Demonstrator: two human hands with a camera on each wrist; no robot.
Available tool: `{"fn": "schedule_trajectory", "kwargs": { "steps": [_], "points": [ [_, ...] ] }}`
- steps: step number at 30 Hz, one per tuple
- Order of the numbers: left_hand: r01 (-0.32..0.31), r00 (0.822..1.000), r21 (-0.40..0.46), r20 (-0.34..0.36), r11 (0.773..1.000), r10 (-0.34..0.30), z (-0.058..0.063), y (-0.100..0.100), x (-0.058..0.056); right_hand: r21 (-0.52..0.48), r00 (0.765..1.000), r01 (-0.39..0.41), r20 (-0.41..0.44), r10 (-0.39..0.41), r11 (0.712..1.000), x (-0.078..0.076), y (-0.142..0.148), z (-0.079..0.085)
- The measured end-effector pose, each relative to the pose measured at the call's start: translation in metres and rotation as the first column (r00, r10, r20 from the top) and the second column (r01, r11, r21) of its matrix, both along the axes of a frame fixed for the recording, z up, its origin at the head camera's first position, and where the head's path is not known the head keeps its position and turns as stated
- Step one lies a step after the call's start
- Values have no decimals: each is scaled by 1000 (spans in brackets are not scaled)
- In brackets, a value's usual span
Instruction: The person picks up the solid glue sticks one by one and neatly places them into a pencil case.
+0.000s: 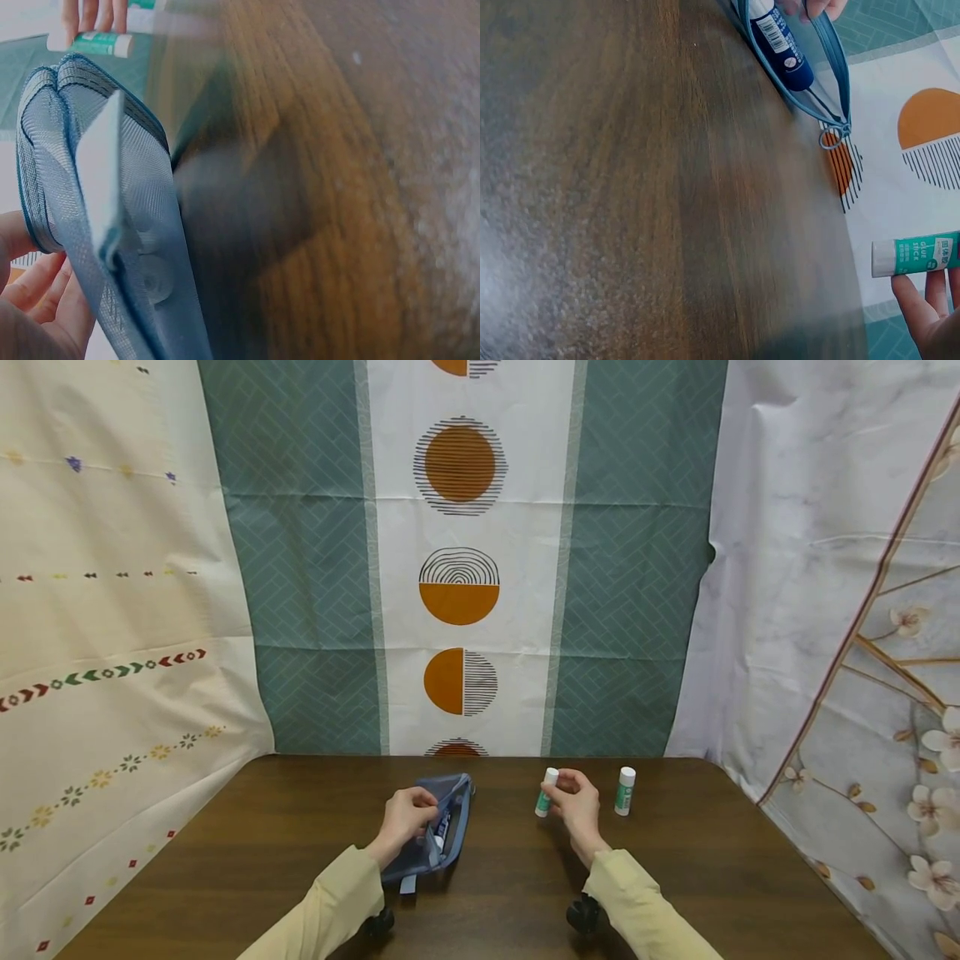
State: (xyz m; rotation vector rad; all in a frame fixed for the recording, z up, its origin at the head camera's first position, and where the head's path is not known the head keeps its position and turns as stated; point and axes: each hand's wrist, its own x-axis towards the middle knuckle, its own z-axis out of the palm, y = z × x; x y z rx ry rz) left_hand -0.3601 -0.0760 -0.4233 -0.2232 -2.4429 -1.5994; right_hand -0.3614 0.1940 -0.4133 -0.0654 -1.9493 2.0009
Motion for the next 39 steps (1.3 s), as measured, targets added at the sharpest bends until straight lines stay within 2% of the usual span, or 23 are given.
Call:
{"fn": "schedule_trajectory", "kwargs": {
  "steps": [14,39],
  "points": [
    [-7,1000,-3,-7,1000,7,1,0,-1,9,1000,-19,6,19,1000,1,-9,3],
    [-10,1000,2,-14,1000,10,3,-1,2,-40,998,-59,-10,59,997,-1,-29,7]
  ]
}}
